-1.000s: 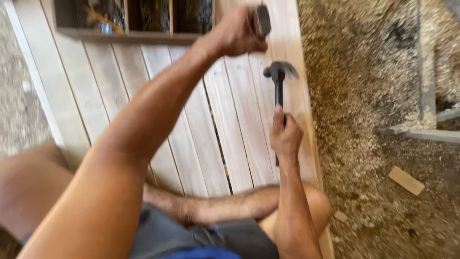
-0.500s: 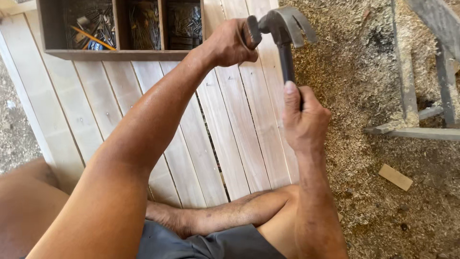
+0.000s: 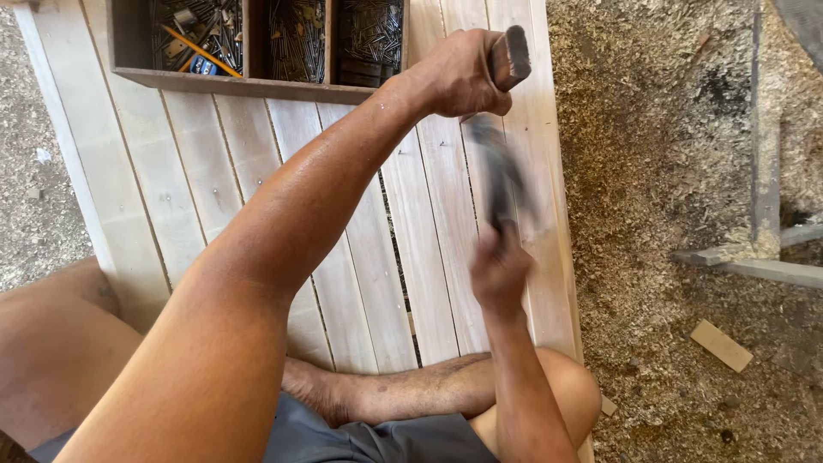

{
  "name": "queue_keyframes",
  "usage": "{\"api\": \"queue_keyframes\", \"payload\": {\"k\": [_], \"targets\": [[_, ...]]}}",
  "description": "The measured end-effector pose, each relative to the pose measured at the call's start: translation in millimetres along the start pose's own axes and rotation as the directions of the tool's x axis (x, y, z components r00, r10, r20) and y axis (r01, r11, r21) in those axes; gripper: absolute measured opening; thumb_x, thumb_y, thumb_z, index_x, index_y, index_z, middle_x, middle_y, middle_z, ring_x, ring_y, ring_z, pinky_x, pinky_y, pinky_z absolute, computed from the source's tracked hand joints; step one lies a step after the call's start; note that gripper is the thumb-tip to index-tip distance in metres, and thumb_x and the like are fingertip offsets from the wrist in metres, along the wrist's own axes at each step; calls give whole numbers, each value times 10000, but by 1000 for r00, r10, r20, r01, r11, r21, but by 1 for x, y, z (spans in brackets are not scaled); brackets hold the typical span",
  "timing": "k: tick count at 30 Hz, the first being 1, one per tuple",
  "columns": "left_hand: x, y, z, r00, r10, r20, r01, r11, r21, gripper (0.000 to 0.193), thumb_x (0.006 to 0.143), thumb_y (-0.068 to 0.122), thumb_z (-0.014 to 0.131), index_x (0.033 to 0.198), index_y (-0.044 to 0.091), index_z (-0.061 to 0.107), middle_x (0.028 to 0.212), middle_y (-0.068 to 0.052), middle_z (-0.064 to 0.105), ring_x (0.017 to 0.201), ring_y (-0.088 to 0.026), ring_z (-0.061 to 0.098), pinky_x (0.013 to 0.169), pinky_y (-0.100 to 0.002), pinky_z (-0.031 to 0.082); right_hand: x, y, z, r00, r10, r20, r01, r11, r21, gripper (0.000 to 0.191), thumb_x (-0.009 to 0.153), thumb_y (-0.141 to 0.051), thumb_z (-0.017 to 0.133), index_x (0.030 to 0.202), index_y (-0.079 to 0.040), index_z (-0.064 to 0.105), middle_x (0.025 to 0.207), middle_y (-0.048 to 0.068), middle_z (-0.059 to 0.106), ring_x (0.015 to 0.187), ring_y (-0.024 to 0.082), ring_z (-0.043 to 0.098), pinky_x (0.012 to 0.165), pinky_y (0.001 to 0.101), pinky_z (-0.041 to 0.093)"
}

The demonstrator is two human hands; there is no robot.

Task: The person sits cross-legged on a slatted wooden work surface and hammers nails into the slats. They take nails from a compartmentalized box, hold a small wooden block in one hand, and drive nails with a claw hammer, repositioning along the boards.

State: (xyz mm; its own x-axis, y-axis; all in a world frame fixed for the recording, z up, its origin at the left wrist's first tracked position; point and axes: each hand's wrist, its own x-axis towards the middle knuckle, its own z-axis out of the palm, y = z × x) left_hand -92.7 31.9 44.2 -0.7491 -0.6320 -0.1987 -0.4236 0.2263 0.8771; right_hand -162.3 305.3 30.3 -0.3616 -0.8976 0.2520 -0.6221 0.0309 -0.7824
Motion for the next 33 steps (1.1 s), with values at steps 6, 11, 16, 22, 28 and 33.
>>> {"api": "queue_keyframes", "payload": {"k": [6,11,16,22,28,33], "targets": [[8,-6,-2,1000,4,-2,-4,997,-72,248,759,119,827,882,149,614,754,25,646,648,-91,651,641,-317,600,-14,22,-12,999,35,4,-34,994,-106,450,1138,-400,441,967,-18,607,546,-7,541,448,90,571,353,279,426],[12,-12,1,1000,10,12,-10,999,-34,195,813,128,788,884,118,606,766,3,652,656,-119,649,635,-324,591,-15,12,6,997,-5,-78,5,1000,-11,436,1077,-411,433,965,-33,618,524,60,563,395,178,588,391,325,451],[0,-7,0,998,30,-57,-33,998,-48,245,786,167,814,887,122,596,786,-26,649,663,-145,649,623,-333,587,-10,25,30,972,207,115,-139,891,-431,447,1040,-403,594,850,2,579,568,246,606,531,461,630,430,522,458],[-45,-16,8,990,67,-121,-82,990,-118,300,767,178,836,946,101,607,854,-45,692,722,-149,703,675,-319,622,-40,33,12,952,278,130,-220,914,-341,428,1042,-385,588,838,-9,592,656,278,627,641,505,632,532,565,477],[-81,-29,-20,987,6,-162,6,997,77,214,813,158,816,869,30,653,829,-70,735,779,-176,740,730,-344,605,-49,47,22,954,277,113,-228,918,-325,457,1050,-404,574,832,-3,598,733,272,642,715,516,635,598,570,495],[-73,-32,-21,988,84,-127,-74,994,83,279,711,119,841,915,107,650,801,15,683,714,-148,691,658,-336,612,-37,23,6,945,305,121,-263,926,-272,454,1069,-431,526,820,-62,619,606,166,611,499,326,607,438,465,470]]}}
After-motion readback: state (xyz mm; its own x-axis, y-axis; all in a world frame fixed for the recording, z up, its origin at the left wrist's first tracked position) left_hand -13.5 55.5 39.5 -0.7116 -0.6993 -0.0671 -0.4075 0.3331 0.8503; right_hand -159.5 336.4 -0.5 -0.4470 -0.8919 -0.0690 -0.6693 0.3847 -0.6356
